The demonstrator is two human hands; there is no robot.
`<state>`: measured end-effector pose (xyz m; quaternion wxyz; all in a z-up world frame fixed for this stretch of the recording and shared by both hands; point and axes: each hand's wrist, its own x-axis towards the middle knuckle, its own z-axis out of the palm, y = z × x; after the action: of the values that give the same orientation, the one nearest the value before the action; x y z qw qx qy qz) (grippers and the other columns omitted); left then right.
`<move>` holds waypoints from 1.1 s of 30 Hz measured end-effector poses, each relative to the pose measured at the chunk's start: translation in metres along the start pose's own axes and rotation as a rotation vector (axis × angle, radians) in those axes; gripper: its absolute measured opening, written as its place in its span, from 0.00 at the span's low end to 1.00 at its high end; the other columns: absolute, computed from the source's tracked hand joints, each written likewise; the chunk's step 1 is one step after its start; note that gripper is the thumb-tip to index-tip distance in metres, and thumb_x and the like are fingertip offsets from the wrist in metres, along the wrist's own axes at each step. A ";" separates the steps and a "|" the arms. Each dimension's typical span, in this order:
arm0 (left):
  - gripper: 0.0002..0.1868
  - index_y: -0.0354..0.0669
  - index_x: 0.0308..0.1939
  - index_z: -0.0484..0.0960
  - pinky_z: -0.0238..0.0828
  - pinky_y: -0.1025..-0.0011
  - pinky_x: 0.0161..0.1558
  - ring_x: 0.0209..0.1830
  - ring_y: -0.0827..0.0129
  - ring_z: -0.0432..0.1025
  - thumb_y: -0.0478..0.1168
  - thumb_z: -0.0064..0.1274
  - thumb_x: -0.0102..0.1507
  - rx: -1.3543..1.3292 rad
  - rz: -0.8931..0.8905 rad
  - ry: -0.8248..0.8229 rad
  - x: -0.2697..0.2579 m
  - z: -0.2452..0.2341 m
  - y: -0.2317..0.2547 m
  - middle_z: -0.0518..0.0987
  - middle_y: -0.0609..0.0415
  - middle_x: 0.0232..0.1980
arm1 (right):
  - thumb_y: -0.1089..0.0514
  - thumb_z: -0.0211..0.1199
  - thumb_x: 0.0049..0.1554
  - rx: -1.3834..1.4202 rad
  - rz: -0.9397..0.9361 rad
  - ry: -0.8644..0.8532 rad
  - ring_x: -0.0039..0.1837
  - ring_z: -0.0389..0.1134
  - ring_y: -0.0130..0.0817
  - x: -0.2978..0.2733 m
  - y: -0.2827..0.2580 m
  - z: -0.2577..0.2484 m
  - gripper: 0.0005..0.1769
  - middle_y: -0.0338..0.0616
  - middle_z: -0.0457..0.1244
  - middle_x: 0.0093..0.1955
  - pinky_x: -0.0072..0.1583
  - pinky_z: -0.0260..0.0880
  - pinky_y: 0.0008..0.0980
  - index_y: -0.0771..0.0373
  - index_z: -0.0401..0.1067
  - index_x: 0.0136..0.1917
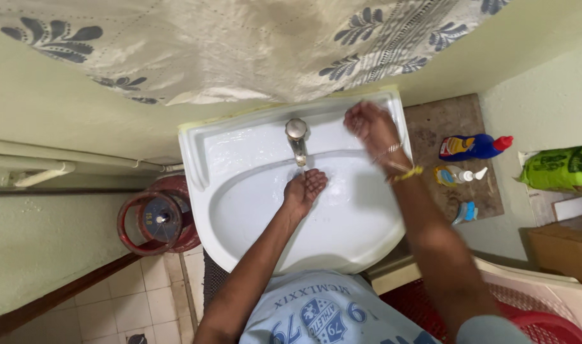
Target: The person scrubs a white wall-mounted sink with a blue brush, rinses the brush and hands under running water, and wipes the sink basin with their hands. The person turns the tap on and off multiple times during the process.
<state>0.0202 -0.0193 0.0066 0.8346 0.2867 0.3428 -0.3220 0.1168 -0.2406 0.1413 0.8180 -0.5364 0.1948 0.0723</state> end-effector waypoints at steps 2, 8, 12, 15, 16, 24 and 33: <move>0.20 0.32 0.51 0.76 0.74 0.61 0.59 0.52 0.55 0.76 0.41 0.28 0.74 0.008 -0.005 0.010 -0.009 0.010 0.005 0.80 0.41 0.51 | 0.62 0.50 0.67 -0.379 -0.257 0.006 0.44 0.70 0.31 0.010 -0.040 -0.009 0.14 0.51 0.71 0.47 0.51 0.73 0.32 0.70 0.72 0.44; 0.20 0.32 0.47 0.75 0.75 0.61 0.57 0.50 0.55 0.76 0.42 0.28 0.74 -0.034 0.020 -0.022 -0.024 0.011 0.013 0.79 0.41 0.48 | 0.66 0.45 0.65 -0.384 -0.130 0.056 0.49 0.72 0.32 -0.005 -0.037 -0.047 0.18 0.52 0.72 0.50 0.53 0.74 0.28 0.72 0.77 0.50; 0.21 0.33 0.47 0.75 0.75 0.62 0.55 0.47 0.56 0.76 0.43 0.27 0.75 -0.023 0.011 0.018 -0.027 0.011 0.013 0.80 0.43 0.46 | 0.72 0.46 0.56 -0.690 -0.632 -0.029 0.58 0.67 0.35 0.000 0.013 -0.046 0.21 0.50 0.67 0.64 0.60 0.67 0.27 0.71 0.76 0.57; 0.22 0.32 0.48 0.76 0.75 0.62 0.54 0.46 0.57 0.76 0.42 0.26 0.75 0.007 0.015 0.041 -0.026 0.015 0.014 0.81 0.44 0.44 | 0.73 0.45 0.56 -0.758 -0.624 -0.009 0.59 0.66 0.36 0.014 0.025 -0.038 0.22 0.48 0.67 0.62 0.61 0.66 0.27 0.70 0.76 0.57; 0.22 0.32 0.48 0.76 0.76 0.63 0.54 0.46 0.57 0.77 0.42 0.27 0.75 0.011 0.022 0.047 -0.028 0.013 0.015 0.81 0.44 0.44 | 0.73 0.45 0.56 -0.677 -0.593 -0.045 0.61 0.67 0.36 0.017 0.027 -0.033 0.22 0.48 0.68 0.62 0.63 0.65 0.28 0.70 0.76 0.56; 0.20 0.30 0.50 0.78 0.76 0.63 0.53 0.45 0.59 0.76 0.41 0.31 0.74 0.022 0.053 0.032 -0.027 -0.008 0.016 0.82 0.44 0.44 | 0.67 0.43 0.59 -0.460 -0.275 -0.280 0.57 0.70 0.34 -0.032 0.010 -0.033 0.22 0.47 0.70 0.56 0.64 0.71 0.33 0.65 0.77 0.56; 0.20 0.31 0.48 0.78 0.77 0.64 0.53 0.43 0.59 0.76 0.41 0.30 0.74 0.060 0.037 0.063 -0.030 -0.020 0.002 0.82 0.44 0.44 | 0.64 0.46 0.62 -0.320 -0.238 -0.158 0.51 0.75 0.33 0.037 0.038 -0.025 0.18 0.51 0.72 0.52 0.57 0.75 0.30 0.71 0.77 0.55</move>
<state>-0.0024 0.0063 0.0175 0.8203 0.3280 0.3537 -0.3074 0.1322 -0.2507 0.0852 0.7379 -0.6713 0.0514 0.0469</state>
